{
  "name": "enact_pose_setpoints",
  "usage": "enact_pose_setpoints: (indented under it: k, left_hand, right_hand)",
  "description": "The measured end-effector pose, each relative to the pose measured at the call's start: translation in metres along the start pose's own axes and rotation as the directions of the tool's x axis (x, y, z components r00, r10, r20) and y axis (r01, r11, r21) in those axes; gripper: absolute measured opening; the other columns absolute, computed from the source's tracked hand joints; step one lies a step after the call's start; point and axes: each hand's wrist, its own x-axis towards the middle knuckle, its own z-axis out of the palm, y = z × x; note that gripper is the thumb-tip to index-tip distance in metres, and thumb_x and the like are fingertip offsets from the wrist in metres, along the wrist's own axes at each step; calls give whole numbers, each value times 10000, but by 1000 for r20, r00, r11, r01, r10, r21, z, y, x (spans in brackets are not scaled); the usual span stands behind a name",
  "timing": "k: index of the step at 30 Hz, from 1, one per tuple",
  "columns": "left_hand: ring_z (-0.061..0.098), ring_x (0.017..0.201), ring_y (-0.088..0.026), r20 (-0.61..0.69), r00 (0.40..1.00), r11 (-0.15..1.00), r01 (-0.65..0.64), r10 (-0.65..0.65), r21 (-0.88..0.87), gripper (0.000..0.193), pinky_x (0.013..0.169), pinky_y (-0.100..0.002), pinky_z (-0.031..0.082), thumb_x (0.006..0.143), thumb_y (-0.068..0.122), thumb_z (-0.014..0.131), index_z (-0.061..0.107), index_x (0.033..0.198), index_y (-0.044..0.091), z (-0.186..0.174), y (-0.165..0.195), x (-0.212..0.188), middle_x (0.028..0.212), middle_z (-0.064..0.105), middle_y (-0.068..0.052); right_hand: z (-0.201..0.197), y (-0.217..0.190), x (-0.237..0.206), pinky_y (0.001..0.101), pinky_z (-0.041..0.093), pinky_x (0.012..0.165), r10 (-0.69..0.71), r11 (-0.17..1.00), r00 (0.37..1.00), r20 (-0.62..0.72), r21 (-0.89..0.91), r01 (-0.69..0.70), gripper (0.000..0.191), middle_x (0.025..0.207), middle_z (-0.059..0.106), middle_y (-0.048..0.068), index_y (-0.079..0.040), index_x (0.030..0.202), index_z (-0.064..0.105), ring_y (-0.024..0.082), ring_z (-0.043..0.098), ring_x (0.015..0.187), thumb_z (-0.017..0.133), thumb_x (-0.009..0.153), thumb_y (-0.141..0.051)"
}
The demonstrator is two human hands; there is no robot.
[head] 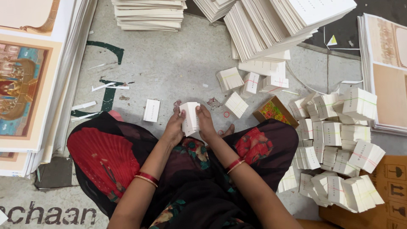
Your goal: The person sits on the floor and bundles small stacks of white paper cards by hand. She aligns the cards, wraps a rubber band around each stack, and places the finished bundles into a nearby cardboard box. She repeats this process multiple times.
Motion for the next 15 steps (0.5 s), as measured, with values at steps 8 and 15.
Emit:
enact_pose_setpoints:
  k: [8,15]
  left_hand:
    - [690,799,-263,-183,824,563,-187,536,805,336,726,-386,543,874,181,779,635,1108,-12,3,-3,-1,883,714,-136]
    - [667,724,-357,-209,714,333,-35,668,942,292,672,-449,506,890,209,789,631,1020,1,15,-4,-20,776,678,-191]
  right_hand:
    - [11,0,-8,521,505,549,-476,106,873,105,-979,175,251,689,675,193,-6,1156,560,405,674,646,564,1042,-230]
    - [30,7,-15,456,529,556,-426,5,892,151,-986,170,345,707,698,156,-1,1270,573,342,704,660,571,1007,-225]
